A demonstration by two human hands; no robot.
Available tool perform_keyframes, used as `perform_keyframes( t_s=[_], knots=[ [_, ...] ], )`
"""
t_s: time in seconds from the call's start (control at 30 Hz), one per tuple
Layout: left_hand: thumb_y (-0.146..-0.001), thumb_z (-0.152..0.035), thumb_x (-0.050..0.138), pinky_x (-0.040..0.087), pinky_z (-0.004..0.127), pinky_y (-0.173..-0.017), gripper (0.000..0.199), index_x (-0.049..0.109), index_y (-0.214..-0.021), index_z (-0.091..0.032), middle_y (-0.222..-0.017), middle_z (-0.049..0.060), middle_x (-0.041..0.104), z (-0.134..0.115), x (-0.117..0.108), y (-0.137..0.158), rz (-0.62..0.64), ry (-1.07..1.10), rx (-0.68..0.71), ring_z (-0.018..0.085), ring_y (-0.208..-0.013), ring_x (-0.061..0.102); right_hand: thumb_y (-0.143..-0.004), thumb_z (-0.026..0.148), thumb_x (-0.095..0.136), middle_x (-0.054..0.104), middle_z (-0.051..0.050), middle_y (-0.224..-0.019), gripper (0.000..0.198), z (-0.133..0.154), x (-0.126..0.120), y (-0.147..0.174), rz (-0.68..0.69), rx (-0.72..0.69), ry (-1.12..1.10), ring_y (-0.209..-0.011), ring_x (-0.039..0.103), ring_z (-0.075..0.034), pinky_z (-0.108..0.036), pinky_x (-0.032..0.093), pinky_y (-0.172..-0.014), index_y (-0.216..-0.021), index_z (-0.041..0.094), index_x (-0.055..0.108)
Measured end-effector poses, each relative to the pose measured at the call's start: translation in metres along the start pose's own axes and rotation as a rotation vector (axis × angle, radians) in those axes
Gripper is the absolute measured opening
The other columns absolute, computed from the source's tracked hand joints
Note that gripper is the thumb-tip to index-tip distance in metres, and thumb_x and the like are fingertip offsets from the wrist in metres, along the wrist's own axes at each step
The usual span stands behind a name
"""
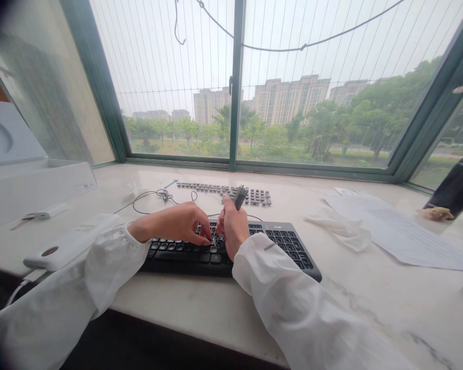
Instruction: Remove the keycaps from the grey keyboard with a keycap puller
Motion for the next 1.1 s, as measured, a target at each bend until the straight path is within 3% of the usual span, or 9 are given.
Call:
perform_keyframes(
  t_s=[0.17, 0.43, 0.83, 1.1],
  knots=[
    [-0.074, -0.038, 0.068, 0.040, 0.019, -0.056, 0.016, 0.074, -0.078, -0.024, -0.068, -0.003, 0.069, -0.0018, -0.0001, 0.0008, 0.011, -0.002, -0.009, 0.008, -0.055, 0.055, -0.082, 0.044, 0.055, 0.018, 0.010, -0.040, 0.049, 0.0004, 0.0015, 0.0022, -0.013, -0.005, 0.009, -0.035, 0.017, -0.006, -0.022, 0.019, -0.032, -0.051, 0.023, 0.022],
    [-0.074, -0.036, 0.068, 0.039, 0.019, -0.055, 0.015, 0.074, -0.079, -0.023, -0.069, -0.003, 0.070, 0.0001, 0.0019, -0.0007, 0.032, 0.009, -0.032, 0.008, -0.057, 0.058, -0.083, 0.045, 0.054, 0.018, 0.009, -0.036, 0.052, -0.0015, 0.0066, 0.0028, 0.078, -0.019, 0.051, -0.033, 0.017, -0.005, -0.023, 0.016, -0.033, -0.046, 0.023, 0.024],
    [-0.076, -0.041, 0.067, 0.040, 0.022, -0.056, 0.022, 0.074, -0.083, -0.021, -0.071, 0.000, 0.070, 0.0005, 0.0004, 0.0021, 0.025, 0.018, -0.017, 0.010, -0.058, 0.058, -0.079, 0.042, 0.057, 0.018, 0.010, -0.037, 0.048, 0.0014, 0.0024, -0.0052, 0.237, 0.075, 0.012, -0.033, 0.016, -0.005, -0.022, 0.012, -0.034, -0.052, 0.022, 0.024],
    [-0.077, -0.042, 0.067, 0.038, 0.022, -0.055, 0.022, 0.075, -0.085, -0.023, -0.069, 0.000, 0.070, 0.0025, 0.0000, 0.0045, 0.025, 0.023, 0.006, 0.009, -0.055, 0.056, -0.078, 0.043, 0.060, 0.018, 0.010, -0.038, 0.048, 0.0060, 0.0030, -0.0029, 0.229, 0.030, 0.011, -0.033, 0.016, -0.005, -0.023, 0.012, -0.034, -0.051, 0.023, 0.025]
  ],
)
Point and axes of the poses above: each hand's wrist, its own y-axis away from the middle knuckle, its own x-axis out of the palm, z = x × y, the point moved 1 cm from there along -y, towards the middle knuckle
